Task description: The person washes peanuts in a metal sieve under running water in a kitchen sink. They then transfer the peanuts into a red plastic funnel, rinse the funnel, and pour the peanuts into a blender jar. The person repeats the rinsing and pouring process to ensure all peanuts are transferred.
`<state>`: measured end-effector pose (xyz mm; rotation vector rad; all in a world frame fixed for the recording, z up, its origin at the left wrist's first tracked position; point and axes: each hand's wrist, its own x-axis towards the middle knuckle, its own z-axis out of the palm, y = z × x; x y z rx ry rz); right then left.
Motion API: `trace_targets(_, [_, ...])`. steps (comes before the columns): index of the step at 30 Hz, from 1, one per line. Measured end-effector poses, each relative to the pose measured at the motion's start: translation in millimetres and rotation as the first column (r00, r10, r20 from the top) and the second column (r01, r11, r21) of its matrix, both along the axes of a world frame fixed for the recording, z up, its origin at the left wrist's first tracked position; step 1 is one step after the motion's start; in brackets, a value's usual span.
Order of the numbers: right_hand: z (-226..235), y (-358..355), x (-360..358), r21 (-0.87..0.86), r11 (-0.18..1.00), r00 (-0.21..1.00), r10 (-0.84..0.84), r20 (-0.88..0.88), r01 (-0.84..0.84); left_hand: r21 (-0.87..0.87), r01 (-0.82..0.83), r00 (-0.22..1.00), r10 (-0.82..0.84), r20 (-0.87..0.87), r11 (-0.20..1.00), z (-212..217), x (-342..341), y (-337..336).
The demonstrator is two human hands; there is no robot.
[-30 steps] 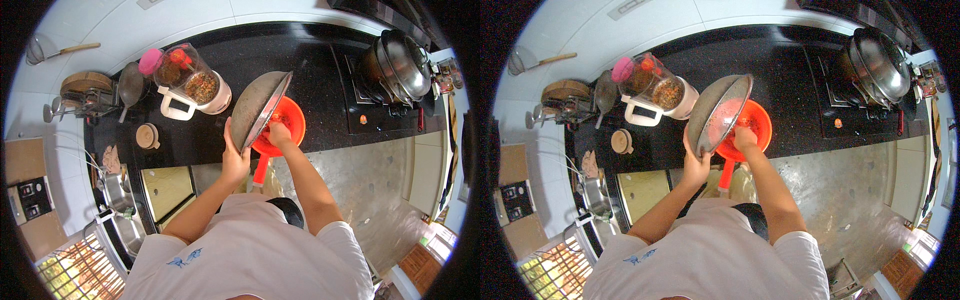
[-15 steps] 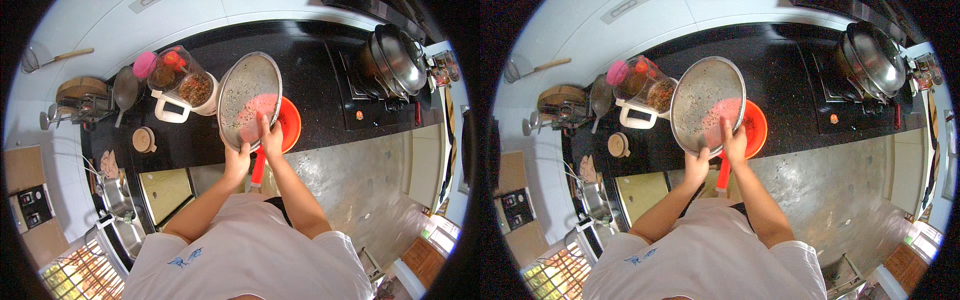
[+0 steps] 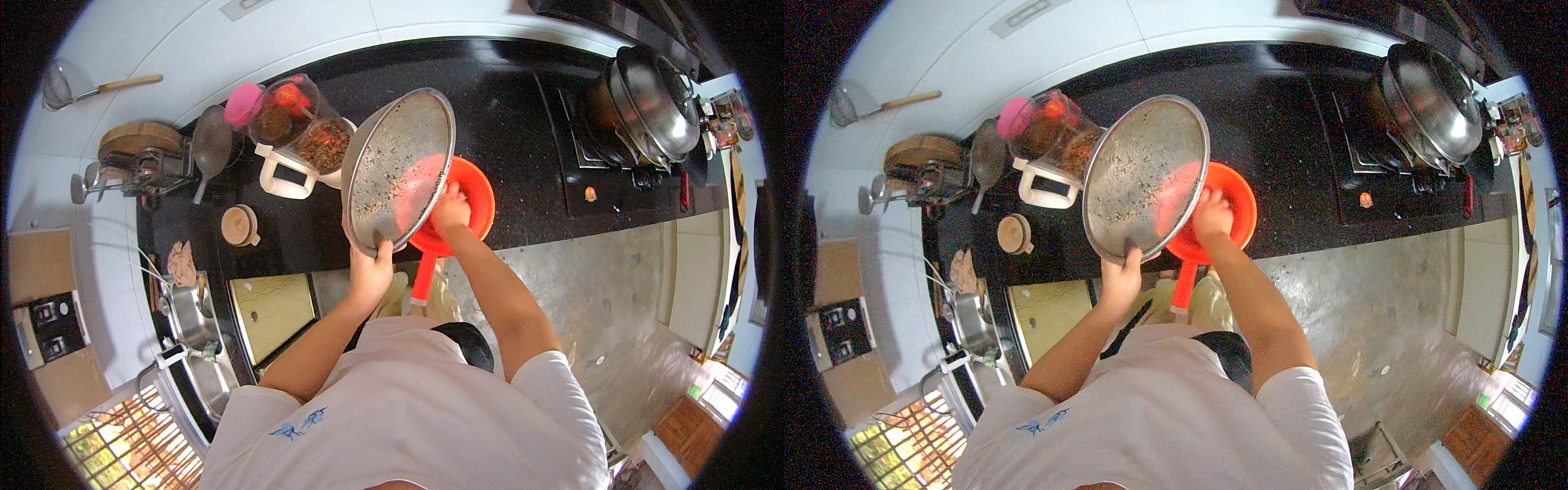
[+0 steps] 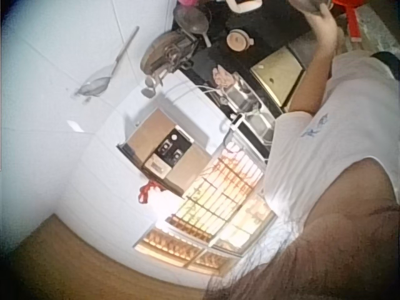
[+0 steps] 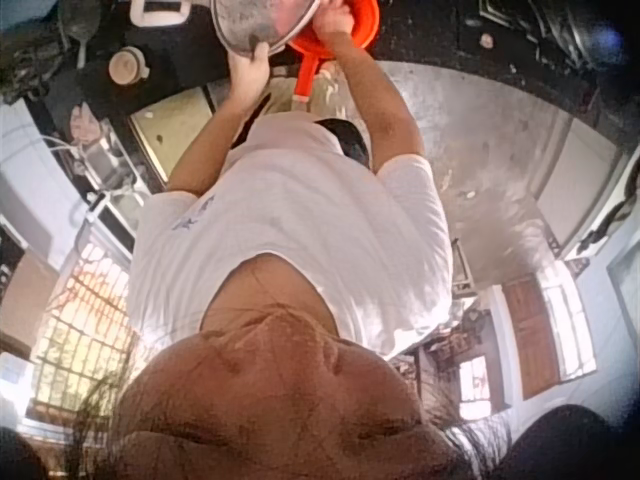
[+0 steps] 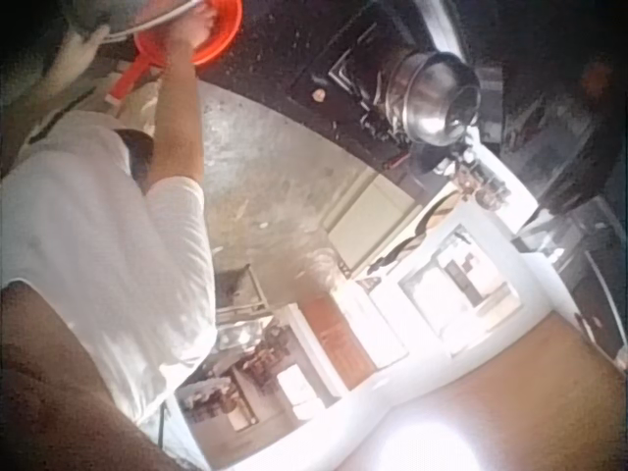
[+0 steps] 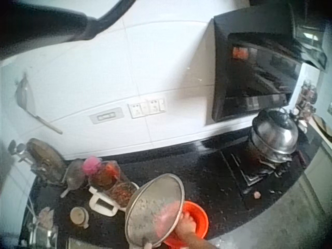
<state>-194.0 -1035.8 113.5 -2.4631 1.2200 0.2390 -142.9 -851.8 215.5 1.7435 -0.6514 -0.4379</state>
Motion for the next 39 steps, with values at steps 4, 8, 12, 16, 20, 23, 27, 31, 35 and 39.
trace_targets(4, [-23, -2, 7, -0.081, 0.968, 0.962, 0.221, -0.158, -0.236, -0.039, -0.088, 0.996, 0.086, -0.034, 0.995, 20, -1, -7])
trace_targets(8, [-30, 1, 6, -0.088, 0.964, 0.937, 0.221, -0.269, -0.253, 0.048, -0.014, 0.997, 0.017, -0.071, 0.999, 10, 10, -1])
trace_targets(12, [2, 1, 1, 0.086, 0.940, 0.902, 0.342, -0.262, -0.332, 0.047, -0.028, 0.995, 0.032, -0.092, 0.999, 13, 10, -3])
trace_targets(16, [30, -6, -14, 0.067, 0.978, 0.980, 0.197, 0.015, -0.197, -0.048, -0.028, 0.971, 0.016, -0.239, 0.998, 6, 14, -5])
trace_targets(20, [-24, -19, -22, 0.324, 0.868, 0.667, -0.497, 0.555, 0.377, -0.044, -0.038, 0.993, 0.033, -0.114, 0.998, 6, 16, -9])
trace_targets(23, [-22, -3, 1, 0.673, 0.447, 0.100, -0.867, 0.489, 0.590, 0.012, -0.045, 0.999, 0.044, 0.026, 0.999, 8, 18, -8])
trace_targets(27, [-135, -25, -10, 0.986, -0.153, -0.252, -0.959, -0.132, 0.066, 0.019, 0.023, 1.000, -0.023, 0.011, 1.000, 16, 10, -19])
trace_targets(31, [-51, -25, -27, 0.878, -0.217, 0.241, -0.963, -0.121, -0.428, -0.012, -0.022, 0.994, 0.020, -0.110, 1.000, -3, 15, -7])
trace_targets(35, [91, -14, -2, 0.949, -0.173, 0.332, -0.940, -0.079, -0.263, 0.032, 0.034, 0.998, -0.033, -0.044, 0.999, 2, 4, -16])
trace_targets(39, [162, -7, 26, 0.928, -0.162, 0.443, -0.897, 0.003, -0.336, 0.055, 0.088, 0.996, -0.089, 0.017, 0.995, 0, -7, -25])
